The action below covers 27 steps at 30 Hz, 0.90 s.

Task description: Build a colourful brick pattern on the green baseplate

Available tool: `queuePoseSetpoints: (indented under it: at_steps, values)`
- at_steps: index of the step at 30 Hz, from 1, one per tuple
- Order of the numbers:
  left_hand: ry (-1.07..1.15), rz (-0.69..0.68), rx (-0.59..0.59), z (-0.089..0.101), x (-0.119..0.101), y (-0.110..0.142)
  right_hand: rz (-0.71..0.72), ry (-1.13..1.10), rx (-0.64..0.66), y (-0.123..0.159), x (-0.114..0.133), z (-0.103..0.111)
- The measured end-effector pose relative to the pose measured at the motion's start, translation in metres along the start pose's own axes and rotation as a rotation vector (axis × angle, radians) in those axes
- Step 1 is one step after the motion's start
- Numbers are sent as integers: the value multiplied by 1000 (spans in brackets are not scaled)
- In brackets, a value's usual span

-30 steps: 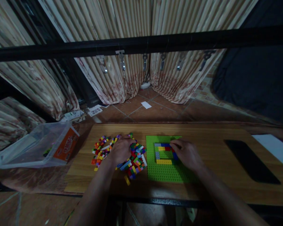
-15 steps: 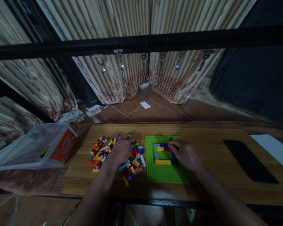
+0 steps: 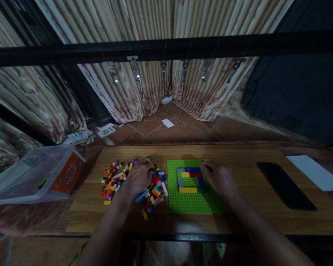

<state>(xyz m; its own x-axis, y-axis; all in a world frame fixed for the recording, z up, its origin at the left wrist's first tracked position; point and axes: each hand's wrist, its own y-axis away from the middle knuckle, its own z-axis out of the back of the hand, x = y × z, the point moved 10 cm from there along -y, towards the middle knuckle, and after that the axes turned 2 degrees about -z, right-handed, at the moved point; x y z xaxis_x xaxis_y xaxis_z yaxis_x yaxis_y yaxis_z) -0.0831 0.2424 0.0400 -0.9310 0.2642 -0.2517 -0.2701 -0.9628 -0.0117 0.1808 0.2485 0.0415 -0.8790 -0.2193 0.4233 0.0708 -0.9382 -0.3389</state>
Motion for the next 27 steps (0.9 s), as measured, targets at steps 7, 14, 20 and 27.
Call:
queuePoseSetpoints:
  at_steps: [7, 14, 20, 27]
  values:
    - [21, 9, 6, -2, 6, 1, -9, 9, 3, 0, -1, 0]
    - [65, -43, -13, 3, 5, 2, 26, -15, 13, 1, 1, -3]
    - [134, -82, -7, 10, 2, 7, 90, -117, 63, 7, 20, -10]
    - [209, -152, 62, 7, -15, 11, 226, -121, 148, 20, 52, -23]
